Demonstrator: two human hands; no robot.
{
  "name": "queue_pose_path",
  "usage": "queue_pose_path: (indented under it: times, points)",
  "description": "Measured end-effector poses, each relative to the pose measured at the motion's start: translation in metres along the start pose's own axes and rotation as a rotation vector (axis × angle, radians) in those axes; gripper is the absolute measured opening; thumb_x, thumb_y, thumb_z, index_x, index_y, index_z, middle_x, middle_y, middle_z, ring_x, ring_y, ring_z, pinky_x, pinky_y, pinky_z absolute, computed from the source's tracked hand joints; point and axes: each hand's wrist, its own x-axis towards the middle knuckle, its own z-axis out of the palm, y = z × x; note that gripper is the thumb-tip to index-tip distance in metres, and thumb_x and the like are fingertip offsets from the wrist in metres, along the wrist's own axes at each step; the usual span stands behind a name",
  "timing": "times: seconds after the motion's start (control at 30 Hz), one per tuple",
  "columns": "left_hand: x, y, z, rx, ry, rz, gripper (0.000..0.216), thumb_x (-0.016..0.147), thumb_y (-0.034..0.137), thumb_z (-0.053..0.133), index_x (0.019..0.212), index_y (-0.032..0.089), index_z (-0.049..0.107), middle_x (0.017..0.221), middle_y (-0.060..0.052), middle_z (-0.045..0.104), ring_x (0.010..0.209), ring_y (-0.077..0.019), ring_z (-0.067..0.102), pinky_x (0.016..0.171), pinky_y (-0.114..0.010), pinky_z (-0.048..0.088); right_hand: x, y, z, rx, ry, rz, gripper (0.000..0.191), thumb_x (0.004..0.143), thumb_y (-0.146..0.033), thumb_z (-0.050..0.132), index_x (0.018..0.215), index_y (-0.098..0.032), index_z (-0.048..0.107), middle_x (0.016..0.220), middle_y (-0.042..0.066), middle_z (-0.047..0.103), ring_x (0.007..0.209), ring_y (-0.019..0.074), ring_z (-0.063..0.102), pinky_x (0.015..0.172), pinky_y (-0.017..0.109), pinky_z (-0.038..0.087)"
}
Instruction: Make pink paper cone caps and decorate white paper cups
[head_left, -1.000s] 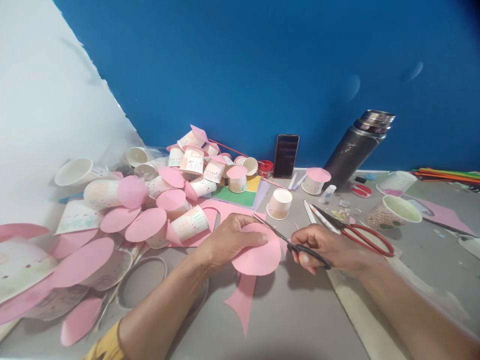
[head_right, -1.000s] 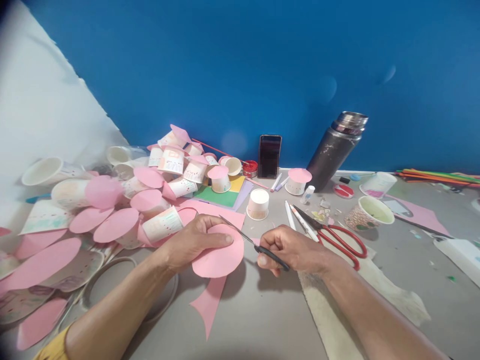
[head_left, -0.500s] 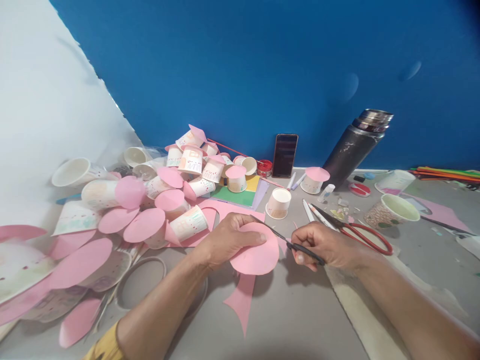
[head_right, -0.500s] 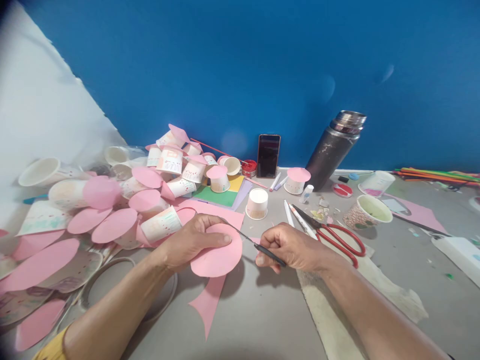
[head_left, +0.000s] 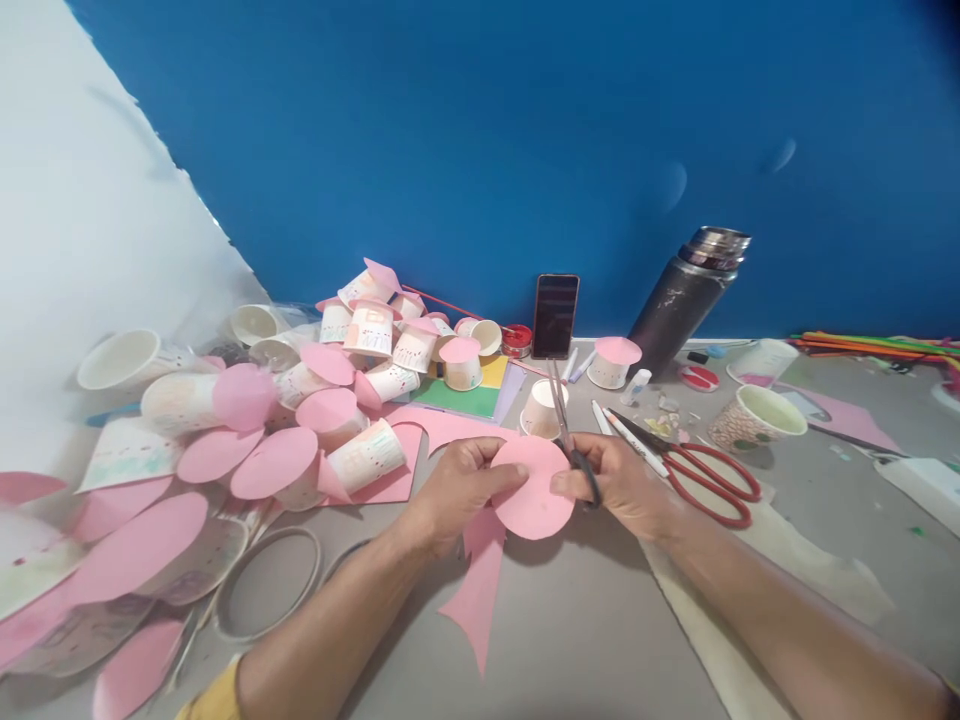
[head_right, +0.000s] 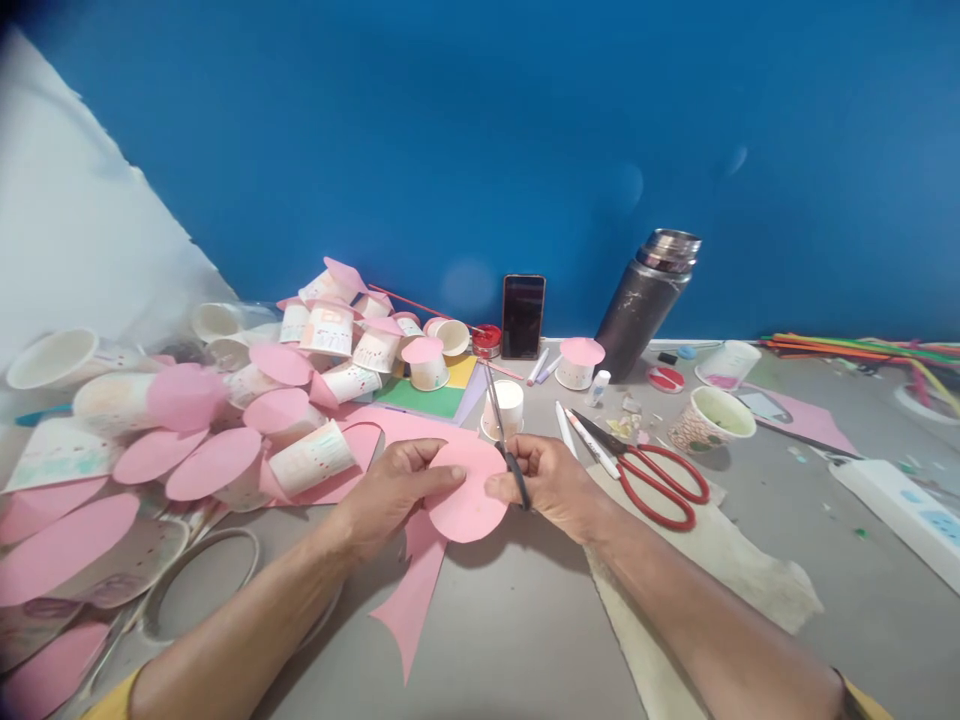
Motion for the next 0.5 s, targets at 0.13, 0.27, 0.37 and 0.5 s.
queue_pose_path:
  times: [0.13,0.27,0.37,0.5]
  points:
    - [0.002,-0.001,0.001,-0.078,0.067,0.007,0.031,0.071,0.041,0.078,0.065,0.015,0.062,0.062,-0.001,0.059,0.057,-0.0126,0.055,0.055,-0.025,0.046,0.0,-0.002,0.0,-0.004,0.08,-0.026,0.034,0.053,-0.029,0.09,0.078,-0.016,0.07,0.063,-0.002,0.066,0.055,0.0109,0.054,0.052,0.023,0.04]
    - [0.006,-0.003,0.0,-0.142,0.151,0.074,0.028,0.077,0.039,0.069,0.066,0.016,0.06,0.058,0.0,0.056,0.05,-0.011,0.051,0.048,-0.023,0.041,0.003,-0.003,-0.004,-0.003,0.114,-0.084,0.031,0.055,-0.028,0.088,0.076,-0.017,0.068,0.061,-0.003,0.065,0.052,0.0116,0.054,0.049,0.024,0.04]
    - [0.008,-0.006,0.0,-0.144,0.205,0.147,0.015,0.077,0.029,0.068,0.08,0.015,0.064,0.061,0.002,0.057,0.049,-0.0085,0.049,0.049,-0.021,0.039,0.006,0.0,-0.008,-0.007,0.145,-0.133,0.029,0.057,-0.029,0.087,0.074,-0.017,0.067,0.059,-0.004,0.061,0.053,0.0118,0.053,0.048,0.024,0.039]
    - [0.006,-0.007,0.002,-0.042,0.158,0.296,0.056,0.068,0.01,0.069,0.122,0.023,0.063,0.1,-0.002,0.068,0.071,-0.0111,0.062,0.061,-0.022,0.048,0.011,0.005,-0.012,0.023,0.169,-0.189,0.028,0.059,-0.028,0.086,0.073,-0.016,0.066,0.062,-0.003,0.061,0.057,0.0114,0.053,0.052,0.024,0.039]
